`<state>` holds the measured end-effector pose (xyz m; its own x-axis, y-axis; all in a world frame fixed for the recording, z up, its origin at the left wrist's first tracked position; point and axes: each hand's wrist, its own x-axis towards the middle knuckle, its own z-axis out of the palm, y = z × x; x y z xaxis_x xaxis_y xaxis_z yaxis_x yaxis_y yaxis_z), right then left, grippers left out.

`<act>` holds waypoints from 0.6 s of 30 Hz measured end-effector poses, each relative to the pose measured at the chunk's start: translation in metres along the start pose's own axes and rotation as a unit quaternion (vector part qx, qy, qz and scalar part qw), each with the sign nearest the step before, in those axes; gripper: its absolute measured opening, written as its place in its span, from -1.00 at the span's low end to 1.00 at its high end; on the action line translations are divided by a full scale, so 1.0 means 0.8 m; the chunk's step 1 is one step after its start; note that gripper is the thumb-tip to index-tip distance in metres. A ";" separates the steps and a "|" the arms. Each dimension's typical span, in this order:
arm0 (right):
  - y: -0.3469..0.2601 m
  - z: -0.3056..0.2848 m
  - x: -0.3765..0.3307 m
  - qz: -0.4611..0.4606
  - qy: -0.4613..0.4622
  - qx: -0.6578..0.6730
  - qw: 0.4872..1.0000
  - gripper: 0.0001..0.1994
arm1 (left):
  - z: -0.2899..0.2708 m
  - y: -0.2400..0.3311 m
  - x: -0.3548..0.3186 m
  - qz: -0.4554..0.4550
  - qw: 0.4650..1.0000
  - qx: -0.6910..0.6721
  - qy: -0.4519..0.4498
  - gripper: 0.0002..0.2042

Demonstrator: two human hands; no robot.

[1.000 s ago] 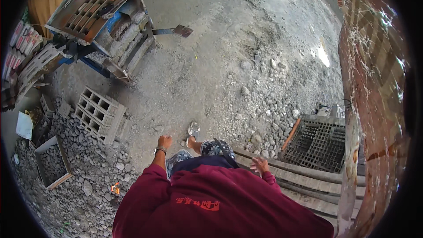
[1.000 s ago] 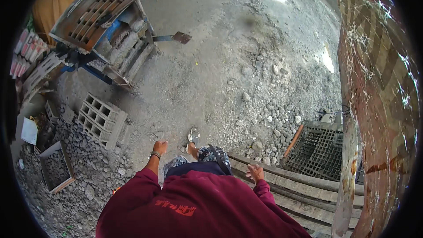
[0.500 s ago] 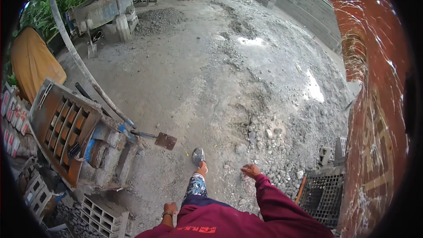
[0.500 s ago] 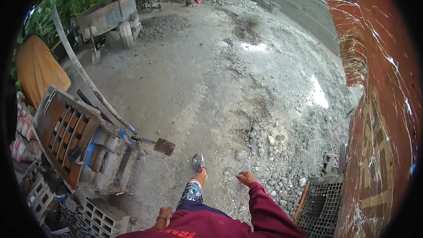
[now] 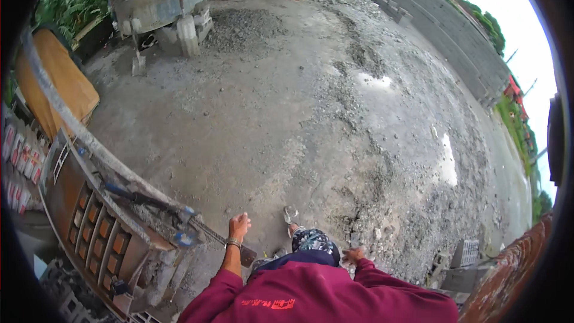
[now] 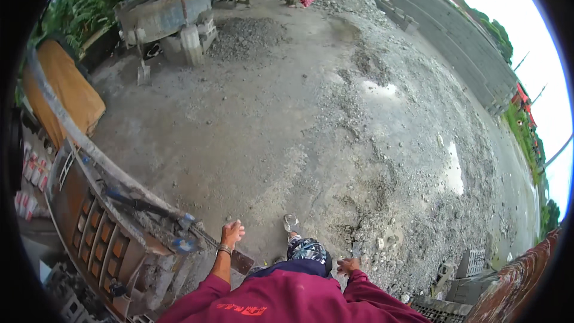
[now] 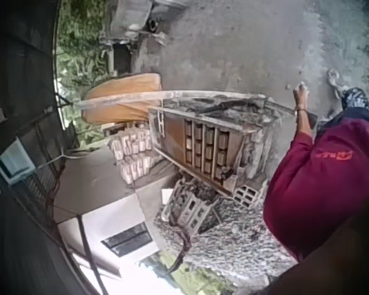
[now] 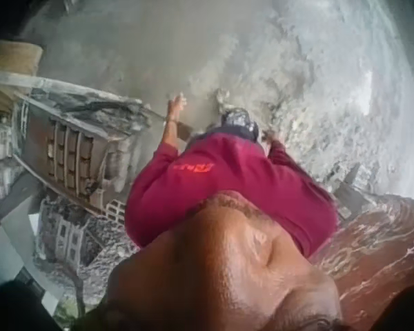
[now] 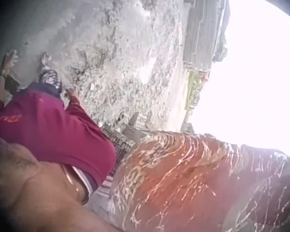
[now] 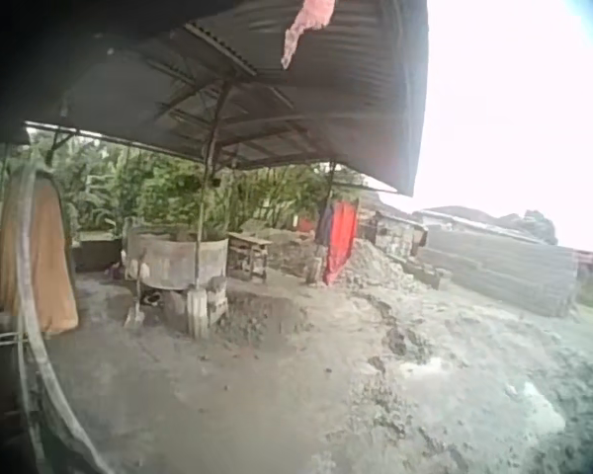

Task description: The person stacks concrete blocks by hand, carrying them one at a time from a mixing area to a larger pile and placing them onto the stack.

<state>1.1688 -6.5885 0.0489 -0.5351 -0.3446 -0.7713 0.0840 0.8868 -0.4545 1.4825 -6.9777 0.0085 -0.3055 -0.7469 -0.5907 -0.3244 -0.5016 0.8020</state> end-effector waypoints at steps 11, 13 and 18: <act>-0.414 -0.018 0.337 0.116 0.062 -0.228 0.965 -0.67 | -0.104 0.097 0.293 -0.169 0.977 0.020 0.131 -0.66; -0.557 -0.004 0.409 0.007 -0.042 -0.166 0.985 -0.68 | -0.150 0.101 0.309 -0.199 0.959 -0.077 0.186 -0.64; -0.934 0.117 0.567 -0.229 -0.159 -0.162 0.947 -0.82 | -0.273 0.180 0.366 -0.156 0.921 -0.108 0.339 -0.63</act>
<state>0.9422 -7.4359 -0.0032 -0.1684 -0.7455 -0.6449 -0.3850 0.6520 -0.6532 1.5420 -7.3641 -0.0294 0.4259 -0.6153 -0.6633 -0.0926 -0.7589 0.6446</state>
